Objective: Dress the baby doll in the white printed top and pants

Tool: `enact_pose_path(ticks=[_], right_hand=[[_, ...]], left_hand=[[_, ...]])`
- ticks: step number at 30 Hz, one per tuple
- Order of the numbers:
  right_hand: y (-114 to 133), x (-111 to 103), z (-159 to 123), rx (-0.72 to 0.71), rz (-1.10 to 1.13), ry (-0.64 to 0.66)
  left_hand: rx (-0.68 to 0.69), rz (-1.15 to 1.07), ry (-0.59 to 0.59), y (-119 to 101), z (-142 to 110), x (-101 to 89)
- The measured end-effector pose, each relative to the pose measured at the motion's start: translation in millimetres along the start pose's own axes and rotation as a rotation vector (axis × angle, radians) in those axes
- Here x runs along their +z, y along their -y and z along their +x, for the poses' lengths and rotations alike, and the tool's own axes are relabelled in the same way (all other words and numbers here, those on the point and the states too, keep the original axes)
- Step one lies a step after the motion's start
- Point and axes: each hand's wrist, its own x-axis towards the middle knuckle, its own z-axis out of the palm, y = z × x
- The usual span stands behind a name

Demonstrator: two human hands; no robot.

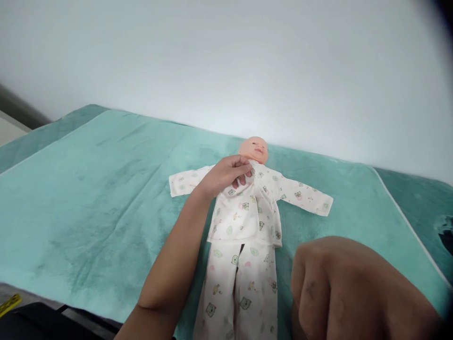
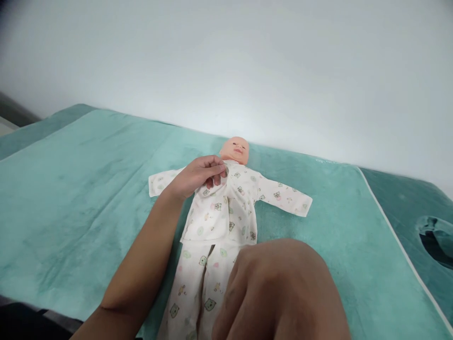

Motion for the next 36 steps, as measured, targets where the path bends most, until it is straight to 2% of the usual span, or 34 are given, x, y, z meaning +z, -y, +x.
enact_pose_path(ticks=[3,4,6,8,10,12,13,15,17,20,22,27,30,36], right_hand=[[5,-4,-3,0.070,-0.067,0.035],[5,-4,-2,0.104,-0.100,0.011],[3,0,0,0.203,-0.201,-0.138],[-5,6,3,0.403,-0.376,-0.368],[-20,11,5,0.690,-0.604,-0.576],[-41,14,1,0.932,-0.791,-0.686],[-51,15,-3,0.997,-0.842,-0.711],[-71,18,-12,1.008,-0.876,-0.739],[-87,21,-20,0.929,-0.890,-0.784],[-99,27,-23,0.802,-0.947,-0.824],[-102,31,-20,0.774,-0.973,-0.809],[-104,41,-8,0.891,-1.033,-0.815],[-107,43,-7,0.937,-1.061,-0.817],[-106,39,-13,0.912,-1.014,-0.829]], left_hand=[[0.012,0.013,0.003,0,1,1.2],[0.020,0.024,0.002,-1,0,2.4],[0.039,0.072,0.010,-5,-4,5.9],[0.054,0.154,0.032,-10,-14,10.5],[0.061,0.249,0.053,-11,-26,15.0],[0.074,0.307,0.042,-8,-38,18.6],[0.087,0.314,0.030,-4,-43,19.9],[0.128,0.306,0.024,5,-50,21.3],[0.167,0.317,0.049,12,-53,20.9],[0.188,0.343,0.106,16,-52,17.1],[0.191,0.319,0.153,15,-51,13.3],[0.157,0.228,0.259,13,-52,8.4],[0.147,0.253,0.227,14,-52,10.7],[0.162,0.258,0.212,14,-52,12.8]])
